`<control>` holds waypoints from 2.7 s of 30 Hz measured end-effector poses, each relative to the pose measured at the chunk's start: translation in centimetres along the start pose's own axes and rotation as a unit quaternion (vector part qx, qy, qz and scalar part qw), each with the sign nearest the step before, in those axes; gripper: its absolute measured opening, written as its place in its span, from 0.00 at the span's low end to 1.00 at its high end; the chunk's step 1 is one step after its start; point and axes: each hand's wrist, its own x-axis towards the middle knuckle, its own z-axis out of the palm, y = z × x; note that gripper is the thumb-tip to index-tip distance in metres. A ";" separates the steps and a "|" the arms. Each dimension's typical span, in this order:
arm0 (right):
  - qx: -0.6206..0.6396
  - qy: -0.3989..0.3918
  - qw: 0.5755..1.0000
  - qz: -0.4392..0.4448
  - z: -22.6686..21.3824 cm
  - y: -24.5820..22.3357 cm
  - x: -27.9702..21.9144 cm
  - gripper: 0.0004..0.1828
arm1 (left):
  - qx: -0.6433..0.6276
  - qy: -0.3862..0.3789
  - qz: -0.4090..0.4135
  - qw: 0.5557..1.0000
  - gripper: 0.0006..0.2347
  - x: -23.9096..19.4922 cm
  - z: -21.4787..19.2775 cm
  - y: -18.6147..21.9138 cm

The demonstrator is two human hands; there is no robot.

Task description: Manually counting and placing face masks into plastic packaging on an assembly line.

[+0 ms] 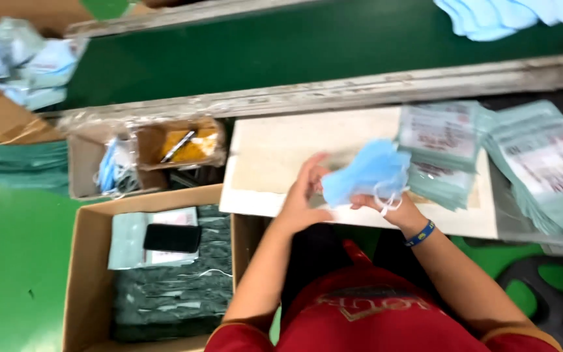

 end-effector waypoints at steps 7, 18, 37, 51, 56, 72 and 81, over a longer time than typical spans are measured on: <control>-0.326 -0.037 0.923 -0.200 -2.5 0.5 -0.5 0.22 | 0.021 -0.030 -0.003 0.999 0.34 -3.7 0.8 -2.9; -0.573 0.090 0.811 -0.079 -16.3 2.2 -3.0 0.14 | 0.334 -0.286 -0.007 0.898 0.19 4.1 -0.2 -0.8; -0.580 0.209 0.770 -0.165 -12.7 -0.9 2.7 0.16 | 0.434 -0.433 -0.117 0.781 0.24 11.3 13.0 -11.8; -0.356 0.147 0.922 -0.041 -12.3 -11.5 0.3 0.16 | 0.082 -0.211 -0.132 0.965 0.17 12.4 3.1 -6.3; -0.419 0.143 0.896 -0.033 -9.2 -12.9 -0.2 0.16 | 0.230 -0.137 -0.088 0.959 0.12 11.9 4.4 -4.1; -0.447 0.039 0.862 -0.237 -3.2 -6.9 -5.7 0.24 | -0.423 -0.081 -0.248 0.868 0.21 4.7 9.6 -10.3; -0.239 0.051 0.970 0.011 -8.2 -14.5 -5.4 0.18 | 0.467 -0.014 -0.022 0.884 0.14 3.1 11.3 2.3</control>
